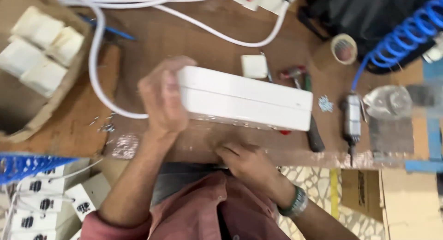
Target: The person assembles white electrical boxes by inserting screws and tightening them with a manual screwdriver and a pneumatic screwdriver. They handle multiple boxes, aligning covers and securing them with screws, then place finished units aside.
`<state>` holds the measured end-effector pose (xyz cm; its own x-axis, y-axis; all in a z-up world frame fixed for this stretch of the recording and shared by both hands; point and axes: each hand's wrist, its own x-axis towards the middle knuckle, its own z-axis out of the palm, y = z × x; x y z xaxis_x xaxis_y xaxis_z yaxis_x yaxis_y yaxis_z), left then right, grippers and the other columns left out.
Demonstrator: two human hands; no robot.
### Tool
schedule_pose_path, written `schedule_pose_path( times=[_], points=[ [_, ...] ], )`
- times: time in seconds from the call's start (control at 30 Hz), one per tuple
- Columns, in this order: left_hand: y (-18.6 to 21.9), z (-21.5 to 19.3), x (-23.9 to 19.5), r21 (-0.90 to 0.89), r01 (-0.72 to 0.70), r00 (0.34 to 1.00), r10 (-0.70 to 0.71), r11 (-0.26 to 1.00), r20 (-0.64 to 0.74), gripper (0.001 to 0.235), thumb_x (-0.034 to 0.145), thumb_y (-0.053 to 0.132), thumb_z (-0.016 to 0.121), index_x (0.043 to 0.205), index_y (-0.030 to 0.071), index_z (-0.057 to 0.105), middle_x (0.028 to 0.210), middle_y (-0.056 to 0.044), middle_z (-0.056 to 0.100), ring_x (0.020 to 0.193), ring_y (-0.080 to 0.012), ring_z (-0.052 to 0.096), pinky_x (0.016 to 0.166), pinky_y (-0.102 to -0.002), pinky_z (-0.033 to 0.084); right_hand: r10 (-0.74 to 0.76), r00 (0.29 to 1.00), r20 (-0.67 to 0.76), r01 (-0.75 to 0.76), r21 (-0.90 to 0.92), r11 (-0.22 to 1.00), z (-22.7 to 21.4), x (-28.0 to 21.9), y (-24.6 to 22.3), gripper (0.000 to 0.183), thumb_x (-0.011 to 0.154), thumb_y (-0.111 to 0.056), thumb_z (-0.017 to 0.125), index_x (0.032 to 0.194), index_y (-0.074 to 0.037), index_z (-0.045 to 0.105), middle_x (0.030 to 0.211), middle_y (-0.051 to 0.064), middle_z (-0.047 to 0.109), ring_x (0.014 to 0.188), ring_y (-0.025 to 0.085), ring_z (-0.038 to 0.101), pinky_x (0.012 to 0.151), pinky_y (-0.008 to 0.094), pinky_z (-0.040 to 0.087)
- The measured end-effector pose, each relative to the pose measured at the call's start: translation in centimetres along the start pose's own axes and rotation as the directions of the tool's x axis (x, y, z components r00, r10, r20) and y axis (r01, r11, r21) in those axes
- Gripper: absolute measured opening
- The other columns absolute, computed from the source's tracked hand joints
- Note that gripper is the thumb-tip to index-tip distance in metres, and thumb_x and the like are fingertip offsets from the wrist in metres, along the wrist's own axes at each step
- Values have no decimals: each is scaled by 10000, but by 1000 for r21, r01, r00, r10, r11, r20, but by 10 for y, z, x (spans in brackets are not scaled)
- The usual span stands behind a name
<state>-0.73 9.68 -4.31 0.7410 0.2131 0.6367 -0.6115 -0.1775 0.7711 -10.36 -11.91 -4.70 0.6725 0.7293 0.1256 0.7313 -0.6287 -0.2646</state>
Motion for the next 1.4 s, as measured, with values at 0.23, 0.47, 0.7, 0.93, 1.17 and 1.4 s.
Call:
schedule_pose_path(
  times=[0.23, 0.47, 0.7, 0.93, 1.17, 1.4],
  points=[
    [-7, -6, -1, 107, -42, 997, 34, 993, 73, 686, 1126, 407, 227, 1034, -60, 721, 943, -235, 707, 898, -382, 699, 825, -440, 532, 366, 785, -500, -495, -150, 856, 65, -132, 110, 161, 838, -179, 836, 979, -132, 771, 861, 104, 720, 794, 317, 731, 657, 410, 598],
    [6, -6, -2, 203, -7, 997, -10, 979, 79, 738, 1135, 425, 239, 1147, -178, 664, 1058, -319, 707, 879, -373, 663, 803, -480, 526, 545, 639, -543, -731, -209, 650, 6, -120, 121, 410, 898, -275, 832, 1143, 20, 687, 1013, 153, 675, 801, 252, 653, 649, 334, 556],
    [8, -1, -8, 227, 153, 988, -148, 962, -38, 577, 1049, 349, 213, 1265, -26, 595, 1195, -197, 678, 1101, -310, 641, 982, -460, 491, 655, 725, -212, -688, -169, 706, -25, -114, 171, 435, 966, -175, 663, 1358, 12, 628, 1009, 233, 719, 702, 358, 706, 574, 420, 588],
    [8, 5, -10, -49, 254, 946, -259, 966, -197, 666, 1039, 418, 241, 1106, -70, 690, 1016, -213, 741, 875, -284, 688, 767, -383, 540, 269, 910, -315, -352, -243, 904, -150, -16, 134, 499, 986, 11, 848, 1410, 169, 638, 1125, 304, 735, 816, 366, 712, 667, 414, 564],
    [19, 6, -5, -21, 161, 962, -161, 987, -222, 612, 1031, 314, 236, 993, -85, 698, 701, -146, 672, 568, -228, 579, 545, -345, 436, 7, 997, -83, -38, -387, 921, -189, 78, 62, 563, 867, -61, 833, 1398, 95, 730, 1114, 207, 788, 648, 231, 706, 519, 316, 549],
    [12, 5, -8, -48, 148, 963, -155, 988, -222, 576, 1017, 279, 253, 997, -86, 698, 733, -165, 693, 571, -233, 592, 535, -335, 461, 199, 976, -88, -217, -409, 886, -185, 55, 54, 571, 861, -45, 829, 1404, 97, 721, 1125, 258, 780, 625, 266, 732, 414, 323, 569]
  ],
)
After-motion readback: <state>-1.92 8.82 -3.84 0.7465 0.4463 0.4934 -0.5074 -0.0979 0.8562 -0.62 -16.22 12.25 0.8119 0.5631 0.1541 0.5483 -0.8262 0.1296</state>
